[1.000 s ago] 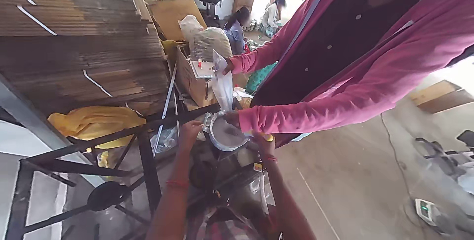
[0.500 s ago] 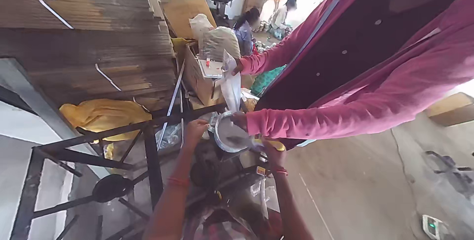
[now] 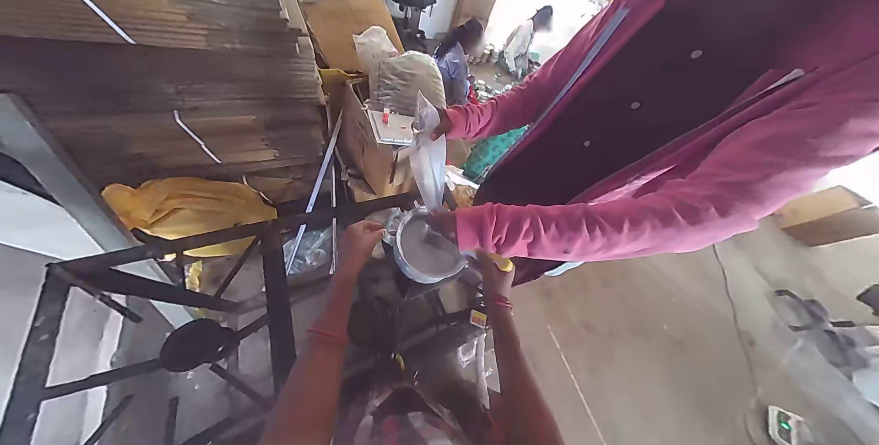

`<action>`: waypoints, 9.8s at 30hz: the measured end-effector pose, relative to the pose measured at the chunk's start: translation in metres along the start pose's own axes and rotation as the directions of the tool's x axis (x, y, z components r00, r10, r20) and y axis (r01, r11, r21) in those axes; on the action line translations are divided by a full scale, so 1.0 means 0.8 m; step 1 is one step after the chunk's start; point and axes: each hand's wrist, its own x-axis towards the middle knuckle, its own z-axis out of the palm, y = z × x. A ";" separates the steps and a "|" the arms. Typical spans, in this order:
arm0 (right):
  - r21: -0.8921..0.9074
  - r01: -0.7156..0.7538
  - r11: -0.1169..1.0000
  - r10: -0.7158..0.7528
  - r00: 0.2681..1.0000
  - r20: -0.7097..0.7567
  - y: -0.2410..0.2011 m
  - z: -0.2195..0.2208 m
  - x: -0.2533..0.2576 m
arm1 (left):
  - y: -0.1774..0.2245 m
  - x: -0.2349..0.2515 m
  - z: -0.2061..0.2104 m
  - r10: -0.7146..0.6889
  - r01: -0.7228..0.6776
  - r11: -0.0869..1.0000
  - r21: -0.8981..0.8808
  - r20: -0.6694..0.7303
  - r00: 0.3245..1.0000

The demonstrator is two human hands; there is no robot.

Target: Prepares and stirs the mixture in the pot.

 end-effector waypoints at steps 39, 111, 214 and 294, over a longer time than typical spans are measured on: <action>0.076 -0.127 0.989 0.126 0.992 0.030 -0.010 -0.031 -0.007 | -0.005 0.005 0.003 -0.007 0.007 1.000 -0.005 -0.017 1.000; 0.085 -0.169 0.982 0.160 0.981 0.106 -0.005 -0.024 0.008 | -0.009 0.015 0.001 0.008 -0.008 1.000 0.007 0.011 1.000; 0.136 -0.193 0.972 0.208 0.972 -0.110 -0.010 -0.014 0.011 | 0.000 -0.001 0.009 -0.013 0.014 1.000 0.016 -0.054 0.998; 0.051 -0.084 0.995 0.077 0.990 0.120 0.003 -0.025 0.003 | 0.003 0.002 0.001 -0.004 0.006 0.997 0.074 -0.029 1.000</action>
